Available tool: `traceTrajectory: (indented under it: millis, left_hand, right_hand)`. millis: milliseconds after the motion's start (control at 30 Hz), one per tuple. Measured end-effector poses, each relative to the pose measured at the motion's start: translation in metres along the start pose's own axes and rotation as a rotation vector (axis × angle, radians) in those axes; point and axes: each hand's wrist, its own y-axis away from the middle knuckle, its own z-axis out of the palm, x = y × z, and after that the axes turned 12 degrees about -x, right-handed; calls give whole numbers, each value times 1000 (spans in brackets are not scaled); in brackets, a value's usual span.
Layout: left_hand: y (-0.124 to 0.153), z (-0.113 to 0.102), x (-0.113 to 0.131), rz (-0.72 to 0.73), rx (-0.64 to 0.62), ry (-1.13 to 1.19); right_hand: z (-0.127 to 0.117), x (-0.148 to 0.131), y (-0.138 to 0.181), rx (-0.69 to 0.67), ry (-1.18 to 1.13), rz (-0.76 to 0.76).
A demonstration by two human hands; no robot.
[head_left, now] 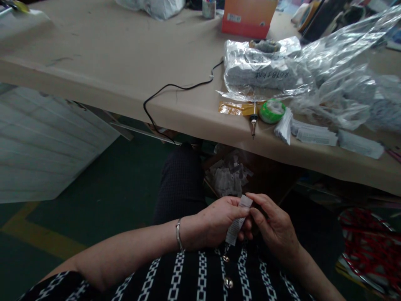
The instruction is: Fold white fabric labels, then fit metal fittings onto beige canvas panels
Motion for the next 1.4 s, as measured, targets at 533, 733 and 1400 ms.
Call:
traceTrajectory:
  millis: [533,733,1400]
  left_hand:
    - [0,0,2,-10,-108,-12]
    - [-1,-2,-1,-62,-131,-58]
    - [-3,-4,8,85,-14,-85]
  right_hand:
    - [-9,12,-13,-386,-1017,294]
    - [-8,14,-31,-531,-1184,208]
    - [-17,0,-18,7,-35,1]
